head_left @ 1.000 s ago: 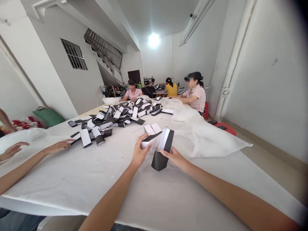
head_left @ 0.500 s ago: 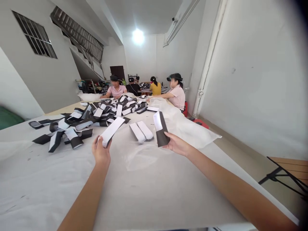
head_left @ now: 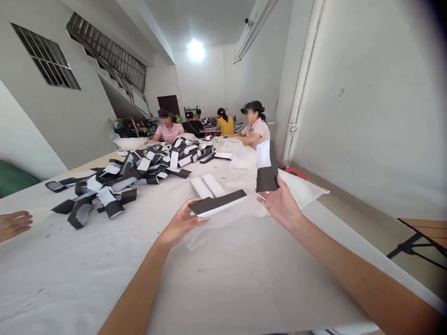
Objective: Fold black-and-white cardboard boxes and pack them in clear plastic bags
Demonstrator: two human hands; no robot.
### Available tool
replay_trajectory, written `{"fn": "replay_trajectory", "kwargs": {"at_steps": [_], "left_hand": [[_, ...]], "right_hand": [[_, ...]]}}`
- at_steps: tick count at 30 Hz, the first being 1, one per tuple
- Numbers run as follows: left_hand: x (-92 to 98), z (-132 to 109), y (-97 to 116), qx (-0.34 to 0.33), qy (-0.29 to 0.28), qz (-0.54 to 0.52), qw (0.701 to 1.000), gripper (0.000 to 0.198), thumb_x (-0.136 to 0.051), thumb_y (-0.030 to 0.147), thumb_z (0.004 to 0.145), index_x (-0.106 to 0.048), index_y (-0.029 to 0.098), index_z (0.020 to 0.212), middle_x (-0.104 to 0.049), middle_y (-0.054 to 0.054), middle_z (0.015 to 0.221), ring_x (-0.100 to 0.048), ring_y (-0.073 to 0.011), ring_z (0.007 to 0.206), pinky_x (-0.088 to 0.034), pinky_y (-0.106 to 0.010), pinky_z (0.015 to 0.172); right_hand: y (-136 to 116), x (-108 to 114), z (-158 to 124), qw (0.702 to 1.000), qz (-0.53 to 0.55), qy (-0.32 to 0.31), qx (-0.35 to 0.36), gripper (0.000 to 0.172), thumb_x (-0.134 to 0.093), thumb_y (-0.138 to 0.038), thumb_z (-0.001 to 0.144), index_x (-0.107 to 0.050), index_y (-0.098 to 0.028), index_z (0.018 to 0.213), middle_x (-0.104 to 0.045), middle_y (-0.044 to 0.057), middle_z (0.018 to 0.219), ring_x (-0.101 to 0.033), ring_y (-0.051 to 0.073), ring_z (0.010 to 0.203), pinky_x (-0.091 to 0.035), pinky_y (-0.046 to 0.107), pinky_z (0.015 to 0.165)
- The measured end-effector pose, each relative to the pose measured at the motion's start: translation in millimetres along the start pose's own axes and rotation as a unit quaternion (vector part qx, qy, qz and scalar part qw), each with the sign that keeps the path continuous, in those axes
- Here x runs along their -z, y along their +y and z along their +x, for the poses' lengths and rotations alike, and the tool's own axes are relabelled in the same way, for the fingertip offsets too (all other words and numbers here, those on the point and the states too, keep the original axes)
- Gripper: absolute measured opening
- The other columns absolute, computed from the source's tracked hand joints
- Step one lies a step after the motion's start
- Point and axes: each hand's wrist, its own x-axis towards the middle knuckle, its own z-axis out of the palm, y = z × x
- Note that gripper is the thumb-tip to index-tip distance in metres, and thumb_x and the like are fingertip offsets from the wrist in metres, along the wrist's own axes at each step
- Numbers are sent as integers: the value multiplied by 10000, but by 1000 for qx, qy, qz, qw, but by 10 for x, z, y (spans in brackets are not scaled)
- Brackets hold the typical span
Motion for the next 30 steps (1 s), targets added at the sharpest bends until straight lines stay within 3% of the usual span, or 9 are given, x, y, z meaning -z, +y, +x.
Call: {"fn": "replay_trajectory", "kwargs": {"at_steps": [3,8,10,13,16,21,30], "left_hand": [[-21,-4,6,47,-36,31,998,521,-767,248,743,-572,310,1222,-657,-2,1009,-671,-175,888,-459,-468,1023],[-83,28,-17,26,-88,31,995,467,-774,300,732,-608,280,1168,-533,-76,1384,-564,-280,1192,-444,-442,1012],[-93,44,-36,6,-80,35,996,431,-770,328,730,-628,269,1133,-483,-79,1440,-523,-311,1244,-467,-426,980],[-92,58,-51,-20,-10,58,998,619,-783,331,709,-557,284,1284,-540,-89,1382,-550,-323,1204,-491,-414,940],[-88,54,-42,-9,37,73,997,814,-806,319,673,-449,303,1404,-631,-73,1249,-622,-307,1079,-515,-409,891],[-94,45,-46,1,0,52,999,722,-784,310,714,-477,281,1367,-639,-69,1215,-614,-284,1096,-505,-390,907],[-156,73,-121,-1,-54,49,997,638,-782,301,723,-510,268,1299,-559,-93,1356,-556,-295,1204,-467,-412,972]], "right_hand": [[-11,25,-5,999,-22,1,28,500,-417,-657,889,-519,-328,1252,-542,26,1357,-577,252,1138,-550,371,842],[165,-12,-69,982,-169,-39,77,629,-607,-550,841,-369,-395,1402,-450,31,1425,-495,252,1242,-501,416,941],[231,-51,-126,967,-233,-75,73,672,-645,-517,822,-366,-381,1418,-447,58,1414,-496,258,1229,-490,427,952],[264,-108,-224,953,-260,-127,90,641,-629,-483,850,-367,-379,1426,-452,65,1394,-504,254,1208,-483,437,961],[243,-135,-292,947,-268,-125,129,602,-610,-448,879,-362,-398,1425,-445,51,1394,-520,244,1186,-471,433,978],[249,-136,-308,898,-363,-158,193,518,-618,-404,880,-462,-375,1374,-483,30,1387,-466,270,1256,-356,468,1089],[316,-153,-352,913,-328,-194,148,606,-646,-421,860,-390,-385,1408,-452,35,1427,-471,276,1274,-356,499,1091]]}}
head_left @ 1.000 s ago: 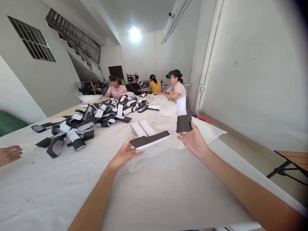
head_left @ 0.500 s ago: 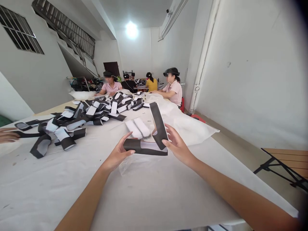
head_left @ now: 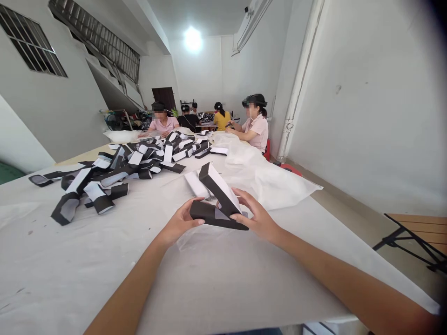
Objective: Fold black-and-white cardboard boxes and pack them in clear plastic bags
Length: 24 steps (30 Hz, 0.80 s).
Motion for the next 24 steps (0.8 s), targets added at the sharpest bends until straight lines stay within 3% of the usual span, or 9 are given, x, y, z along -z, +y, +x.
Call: {"fn": "replay_trajectory", "kwargs": {"at_steps": [4,7,12,18,24], "left_hand": [[-40,2,19,3,-1,14,1000,639,-779,302,720,-506,259,1297,-543,-103,1376,-569,-302,1187,-486,-409,943],[-62,-6,38,3,-10,17,1000,636,-777,302,721,-500,256,1291,-544,-100,1373,-556,-297,1205,-475,-407,959],[-68,-23,72,16,-12,35,999,636,-775,319,726,-499,273,1296,-570,-84,1338,-578,-291,1170,-491,-387,921],[-61,-5,21,28,8,17,999,612,-768,323,731,-518,265,1287,-583,-81,1310,-575,-279,1162,-471,-396,940],[-95,20,-72,47,-6,2,999,625,-778,330,723,-512,274,1285,-589,-74,1288,-604,-280,1099,-479,-405,904]], "right_hand": [[13,-18,5,994,109,6,-27,684,-642,-430,861,-289,-394,1445,-453,61,1379,-576,250,1145,-479,455,970],[22,-29,19,986,161,-5,-46,635,-572,-449,905,-255,-382,1450,-478,69,1327,-611,221,1069,-518,420,905],[50,20,40,994,83,-11,-73,586,-579,-467,892,-350,-361,1421,-466,69,1335,-583,234,1102,-497,430,929],[47,133,67,998,-29,-20,-45,543,-620,-442,863,-450,-381,1375,-447,49,1387,-529,262,1149,-476,459,966],[83,75,42,998,19,-30,-51,624,-635,-449,858,-365,-395,1418,-457,43,1341,-548,228,1169,-402,469,1057]]}}
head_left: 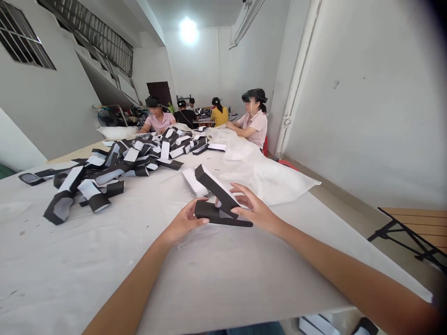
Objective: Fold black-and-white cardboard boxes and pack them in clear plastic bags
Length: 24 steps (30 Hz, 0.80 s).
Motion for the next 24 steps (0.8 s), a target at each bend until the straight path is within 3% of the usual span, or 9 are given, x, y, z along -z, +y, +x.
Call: {"fn": "replay_trajectory", "kwargs": {"at_steps": [3,6,9,12,18,24], "left_hand": [[-3,1,-14,5,-6,-4,1000,626,-774,327,732,-502,278,1294,-570,-79,1301,-617,-273,1064,-486,-397,879],[5,2,-18,0,2,-1,1000,619,-773,322,735,-502,277,1290,-584,-72,1278,-612,-265,1068,-481,-389,885],[17,9,-20,-5,7,-6,1000,617,-774,318,735,-502,268,1288,-603,-71,1257,-591,-266,1114,-466,-393,923],[37,13,-11,-4,20,-12,1000,606,-763,339,748,-504,264,1290,-602,-75,1260,-571,-277,1150,-465,-405,935],[115,-10,78,-19,38,-6,999,620,-768,349,749,-520,267,1311,-557,-89,1366,-526,-304,1238,-446,-441,1010],[159,-38,128,-17,42,-23,999,655,-782,361,738,-519,274,1331,-549,-92,1392,-493,-326,1286,-436,-476,1046]], "right_hand": [[35,-43,-3,1000,26,-3,-6,630,-641,-448,859,-349,-398,1415,-452,40,1333,-540,220,1195,-382,444,1073],[95,-8,29,997,72,-17,-20,633,-596,-469,887,-297,-385,1438,-464,58,1337,-585,217,1131,-453,420,991],[156,94,79,995,76,-47,-44,578,-563,-496,898,-366,-344,1420,-484,71,1351,-610,214,1069,-478,408,948],[165,195,110,996,21,-78,-47,536,-605,-469,874,-467,-328,1373,-486,53,1370,-583,220,1102,-460,407,973],[44,269,107,982,-150,-107,32,456,-622,-456,867,-564,-360,1308,-532,43,1264,-544,223,1119,-422,406,1009],[-129,310,61,961,-245,-125,39,456,-581,-455,898,-515,-411,1347,-507,25,1282,-573,205,1055,-456,368,950]]}}
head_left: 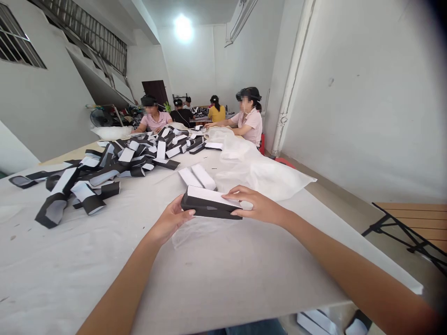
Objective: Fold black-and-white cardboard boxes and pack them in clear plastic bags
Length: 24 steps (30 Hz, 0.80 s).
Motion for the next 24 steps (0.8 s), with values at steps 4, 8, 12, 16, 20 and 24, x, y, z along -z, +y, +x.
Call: {"fn": "replay_trajectory", "kwargs": {"at_steps": [4,8,12,16,20,24], "left_hand": [[39,16,-64,11,3,-23,1000,590,-773,360,749,-551,265,1287,-565,-84,1378,-492,-320,1293,-418,-483,1073],[93,33,-159,11,18,-53,998,499,-762,350,765,-585,279,1225,-566,-57,1382,-481,-303,1307,-398,-474,1097],[83,31,-214,1,-4,-62,998,524,-755,321,772,-568,292,1261,-542,-56,1406,-450,-304,1332,-347,-491,1130],[11,48,-195,-23,-7,-27,999,589,-731,379,783,-518,302,1327,-508,-72,1428,-448,-323,1327,-365,-509,1106],[8,26,-87,-99,57,106,988,530,-621,459,844,-478,316,1334,-458,-65,1433,-544,-278,1206,-449,-463,1009],[70,-68,0,-72,-11,388,919,444,-749,414,693,-637,283,1102,-630,-43,1087,-596,-238,937,-493,-345,800]], "right_hand": [[-98,15,-40,1000,-18,-21,-3,515,-551,-455,912,-421,-430,1410,-457,20,1338,-569,202,1061,-489,330,882],[-149,-69,-56,999,-14,-32,-2,701,-615,-415,874,-259,-457,1475,-354,17,1438,-557,218,1095,-504,310,848],[-152,-138,-55,999,-32,-31,-10,689,-589,-334,884,-255,-475,1470,-364,15,1421,-595,202,1001,-523,306,789],[-137,-113,-43,999,-41,-26,-15,672,-588,-331,876,-292,-461,1464,-428,30,1359,-606,197,942,-535,324,764],[-24,-72,7,992,63,93,-61,579,-586,-378,872,-415,-368,1425,-542,52,1214,-599,224,999,-566,344,755],[127,-3,78,943,205,216,-149,605,-597,-410,856,-412,-295,1421,-611,48,1044,-650,193,829,-609,358,688]]}}
